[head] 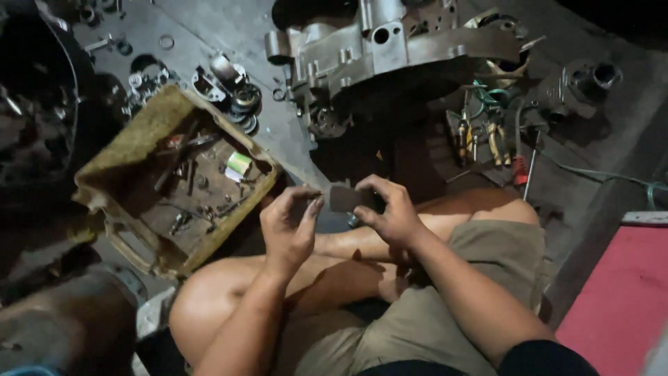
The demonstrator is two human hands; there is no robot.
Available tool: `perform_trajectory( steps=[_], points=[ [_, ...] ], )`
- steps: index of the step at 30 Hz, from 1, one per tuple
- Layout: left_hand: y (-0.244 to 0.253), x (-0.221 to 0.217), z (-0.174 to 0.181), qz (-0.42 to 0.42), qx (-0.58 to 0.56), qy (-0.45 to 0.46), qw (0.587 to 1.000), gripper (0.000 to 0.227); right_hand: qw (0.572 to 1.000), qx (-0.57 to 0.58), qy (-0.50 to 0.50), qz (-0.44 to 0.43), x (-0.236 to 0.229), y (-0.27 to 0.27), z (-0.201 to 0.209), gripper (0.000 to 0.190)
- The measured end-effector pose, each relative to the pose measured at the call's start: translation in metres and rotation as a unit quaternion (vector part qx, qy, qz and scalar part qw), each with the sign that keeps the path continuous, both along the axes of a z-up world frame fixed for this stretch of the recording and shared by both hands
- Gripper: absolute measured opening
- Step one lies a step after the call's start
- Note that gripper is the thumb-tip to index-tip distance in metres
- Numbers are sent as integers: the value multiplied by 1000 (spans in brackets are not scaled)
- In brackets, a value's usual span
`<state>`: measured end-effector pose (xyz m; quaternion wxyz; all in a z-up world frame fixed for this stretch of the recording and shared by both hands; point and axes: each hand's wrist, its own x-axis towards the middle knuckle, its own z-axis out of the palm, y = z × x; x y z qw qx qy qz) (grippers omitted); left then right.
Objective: The person sits on the floor and uses a sharpening stone to manually sharpen a small metal part. They hold the part in one hand and rub it against the stone with the other, repeatedly turning the part to work on different edges.
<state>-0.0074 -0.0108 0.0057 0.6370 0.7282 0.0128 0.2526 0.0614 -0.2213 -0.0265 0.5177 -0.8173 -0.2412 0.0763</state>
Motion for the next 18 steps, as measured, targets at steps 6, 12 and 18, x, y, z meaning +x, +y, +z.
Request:
perform_trajectory(
  steps=[6, 12, 18],
  points=[
    [-3, 1, -3, -21, -22, 8, 1000, 9, 999, 33, 2, 18, 14, -9, -18, 53],
    [-16, -3, 0, -69, 61, -57, 994, 7, 999, 14, -38, 27, 26, -5, -28, 43],
    [-28, -4, 9, -89, 101, -126, 983, 7, 991, 11, -128, 42, 18, 4, 18, 57]
  ],
)
